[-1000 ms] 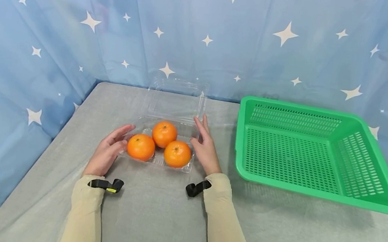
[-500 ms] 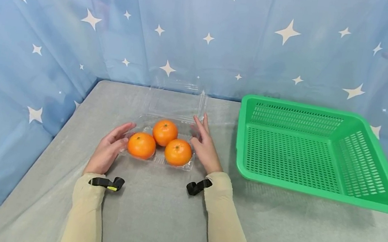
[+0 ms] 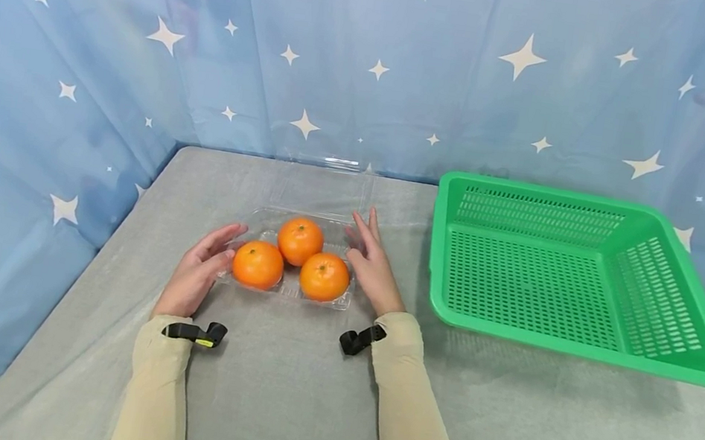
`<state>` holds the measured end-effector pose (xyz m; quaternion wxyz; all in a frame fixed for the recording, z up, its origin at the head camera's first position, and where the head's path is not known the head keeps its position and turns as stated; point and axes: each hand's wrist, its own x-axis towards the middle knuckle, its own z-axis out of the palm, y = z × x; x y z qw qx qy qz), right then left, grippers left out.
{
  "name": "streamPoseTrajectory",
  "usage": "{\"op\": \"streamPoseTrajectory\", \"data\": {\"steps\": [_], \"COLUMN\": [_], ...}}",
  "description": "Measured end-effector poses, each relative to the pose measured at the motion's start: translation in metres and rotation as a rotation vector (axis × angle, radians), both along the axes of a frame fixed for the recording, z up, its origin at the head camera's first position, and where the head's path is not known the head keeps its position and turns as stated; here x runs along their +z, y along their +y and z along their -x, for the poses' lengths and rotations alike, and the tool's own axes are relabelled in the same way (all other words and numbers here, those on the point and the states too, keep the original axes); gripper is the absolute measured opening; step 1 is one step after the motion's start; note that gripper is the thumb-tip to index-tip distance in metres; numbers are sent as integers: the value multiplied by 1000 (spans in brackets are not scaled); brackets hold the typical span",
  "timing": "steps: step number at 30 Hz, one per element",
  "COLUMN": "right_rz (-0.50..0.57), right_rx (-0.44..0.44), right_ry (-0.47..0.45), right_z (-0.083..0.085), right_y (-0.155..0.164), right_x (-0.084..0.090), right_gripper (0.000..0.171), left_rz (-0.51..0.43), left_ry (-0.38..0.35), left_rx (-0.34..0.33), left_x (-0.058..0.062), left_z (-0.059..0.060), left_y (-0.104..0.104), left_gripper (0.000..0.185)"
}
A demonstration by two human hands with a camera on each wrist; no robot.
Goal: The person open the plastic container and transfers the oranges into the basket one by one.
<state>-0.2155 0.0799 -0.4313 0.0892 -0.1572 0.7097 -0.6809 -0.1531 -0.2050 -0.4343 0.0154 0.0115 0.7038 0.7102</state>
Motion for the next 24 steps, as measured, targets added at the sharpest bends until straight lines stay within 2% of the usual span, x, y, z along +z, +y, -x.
{"op": "streamPoseTrajectory", "data": {"steps": [7, 15, 24], "right_rz": [14, -15, -15], "right_rx": [-10, -32, -34], "right_ry": [-38, -22, -13], "right_z": [4, 13, 14], "right_y": [1, 2, 3], "right_x": [-7, -25, -25], "right_gripper": [63, 64, 63], "left_rz": [-2, -4, -4], "left_ry": [2, 9, 8], "left_rx": [-4, -3, 3], "left_x": [-1, -2, -3], "left_z": [2, 1, 2], "left_y": [0, -1, 0], "left_gripper": [48, 47, 47]}}
